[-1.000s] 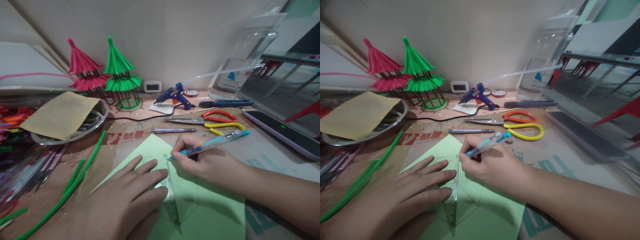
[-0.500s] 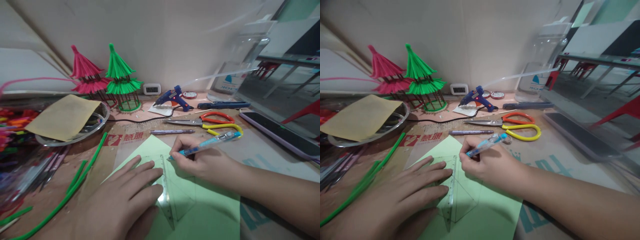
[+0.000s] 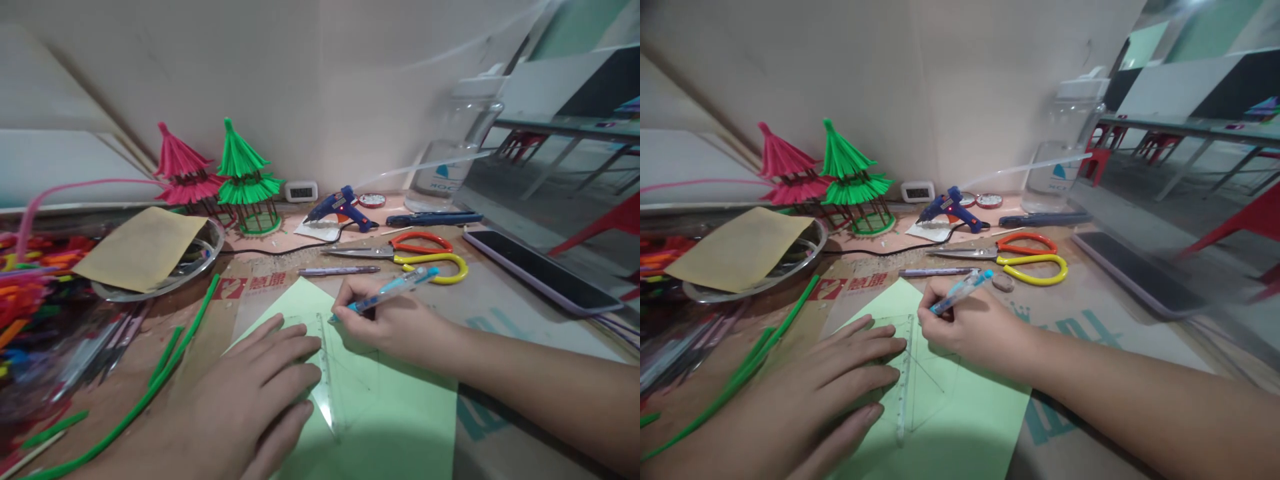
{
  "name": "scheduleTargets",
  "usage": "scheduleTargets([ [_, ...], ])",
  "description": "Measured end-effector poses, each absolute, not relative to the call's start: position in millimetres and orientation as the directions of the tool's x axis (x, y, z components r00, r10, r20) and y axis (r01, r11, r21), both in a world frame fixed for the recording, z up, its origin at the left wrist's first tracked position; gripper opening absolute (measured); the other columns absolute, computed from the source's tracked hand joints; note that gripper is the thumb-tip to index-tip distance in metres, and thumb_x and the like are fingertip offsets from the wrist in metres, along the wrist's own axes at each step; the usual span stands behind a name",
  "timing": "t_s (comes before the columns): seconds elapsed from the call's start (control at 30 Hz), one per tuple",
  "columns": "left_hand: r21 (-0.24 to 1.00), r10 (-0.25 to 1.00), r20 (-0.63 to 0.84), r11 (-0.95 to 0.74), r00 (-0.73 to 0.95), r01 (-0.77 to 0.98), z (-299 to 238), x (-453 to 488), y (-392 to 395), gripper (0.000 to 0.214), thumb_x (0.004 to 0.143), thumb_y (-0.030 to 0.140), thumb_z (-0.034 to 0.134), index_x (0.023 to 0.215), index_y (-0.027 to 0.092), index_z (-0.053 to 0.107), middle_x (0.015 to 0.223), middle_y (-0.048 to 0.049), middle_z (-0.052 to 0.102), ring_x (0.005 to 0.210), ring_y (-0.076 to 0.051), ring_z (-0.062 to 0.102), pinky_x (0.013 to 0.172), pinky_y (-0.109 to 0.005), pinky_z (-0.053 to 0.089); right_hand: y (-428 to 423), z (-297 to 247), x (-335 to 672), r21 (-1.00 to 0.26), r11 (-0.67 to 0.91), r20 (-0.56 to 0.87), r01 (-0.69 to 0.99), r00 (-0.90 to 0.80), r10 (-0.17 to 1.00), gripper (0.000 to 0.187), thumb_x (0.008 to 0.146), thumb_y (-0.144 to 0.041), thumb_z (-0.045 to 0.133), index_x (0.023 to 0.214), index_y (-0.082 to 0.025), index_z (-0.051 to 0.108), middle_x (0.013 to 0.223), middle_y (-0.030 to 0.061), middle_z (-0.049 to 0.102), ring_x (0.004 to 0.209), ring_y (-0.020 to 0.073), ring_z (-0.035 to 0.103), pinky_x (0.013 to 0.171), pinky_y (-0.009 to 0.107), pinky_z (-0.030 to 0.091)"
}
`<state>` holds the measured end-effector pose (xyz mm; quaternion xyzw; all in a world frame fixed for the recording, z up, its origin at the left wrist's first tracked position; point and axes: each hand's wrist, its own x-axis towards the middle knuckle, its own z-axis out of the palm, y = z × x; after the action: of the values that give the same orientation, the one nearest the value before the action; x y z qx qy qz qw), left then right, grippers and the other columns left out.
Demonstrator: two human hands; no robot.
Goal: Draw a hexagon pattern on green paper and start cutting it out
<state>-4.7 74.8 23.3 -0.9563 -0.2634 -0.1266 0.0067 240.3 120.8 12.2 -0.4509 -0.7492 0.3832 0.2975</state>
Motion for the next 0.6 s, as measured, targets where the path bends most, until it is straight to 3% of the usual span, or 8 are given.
scheduleTargets([
  [0.17, 0.084, 0.503, 0.26, -0.862, 0.824, 0.499, 22, -2, 71, 0.023, 0.101, 0.019, 0.049, 0.118, 0.025, 0.063, 0.13, -0.0036, 0.07, 0.128, -0.019, 0.061, 0.124, -0.039, 0.036, 125, 10, 243, -0.837, 0.3, 0.112, 0.457, -0.393, 0.913, 0.008, 0.086, -0.023, 0.055, 0.078, -0.022, 0.056, 0.067, -0.0031, 0.057, 0.062, 0.0135, 0.052, 0.059, 0.026, 0.036],
  [0.27, 0.094, 0.56, 0.233, -0.827, 0.795, 0.555, 22, -3, 71, 0.023, 0.105, 0.025, 0.045, 0.117, 0.027, 0.064, 0.13, -0.003, 0.069, 0.126, -0.019, 0.062, 0.121, -0.039, 0.039, 127, 8, 246, -0.879, 0.218, 0.062, 0.423, -0.352, 0.934, 0.011, 0.089, -0.031, 0.057, 0.081, -0.022, 0.056, 0.067, -0.0033, 0.058, 0.063, 0.0145, 0.053, 0.06, 0.027, 0.038],
  [0.43, 0.005, 0.823, 0.166, -0.552, 0.543, 0.834, 35, -21, 76, 0.031, 0.105, 0.041, 0.045, 0.115, 0.02, 0.066, 0.115, -0.0135, 0.07, 0.101, -0.031, 0.069, 0.089, -0.046, 0.055, 129, 9, 245, -0.936, 0.145, 0.032, 0.32, -0.335, 0.942, 0.012, 0.091, -0.032, 0.055, 0.083, -0.023, 0.052, 0.063, -0.0049, 0.06, 0.054, 0.012, 0.053, 0.052, 0.023, 0.039],
  [0.53, -0.01, 0.899, 0.067, -0.433, 0.433, 0.901, 45, -37, 79, 0.033, 0.097, 0.051, 0.057, 0.104, 0.021, 0.066, 0.099, -0.0125, 0.071, 0.088, -0.034, 0.071, 0.073, -0.044, 0.056, 129, 10, 245, -0.946, 0.138, 0.039, 0.294, -0.317, 0.948, 0.015, 0.093, -0.036, 0.053, 0.087, -0.023, 0.052, 0.062, -0.0058, 0.059, 0.046, 0.0107, 0.048, 0.045, 0.022, 0.036],
  [0.6, 0.0, 0.923, 0.001, -0.385, 0.385, 0.923, 51, -44, 78, 0.036, 0.09, 0.054, 0.064, 0.107, 0.023, 0.065, 0.103, -0.0119, 0.071, 0.089, -0.035, 0.071, 0.071, -0.042, 0.055, 130, 9, 245, -0.947, 0.142, 0.051, 0.288, -0.301, 0.952, 0.016, 0.095, -0.039, 0.051, 0.09, -0.023, 0.052, 0.061, -0.0063, 0.058, 0.044, 0.0105, 0.047, 0.043, 0.022, 0.036],
])
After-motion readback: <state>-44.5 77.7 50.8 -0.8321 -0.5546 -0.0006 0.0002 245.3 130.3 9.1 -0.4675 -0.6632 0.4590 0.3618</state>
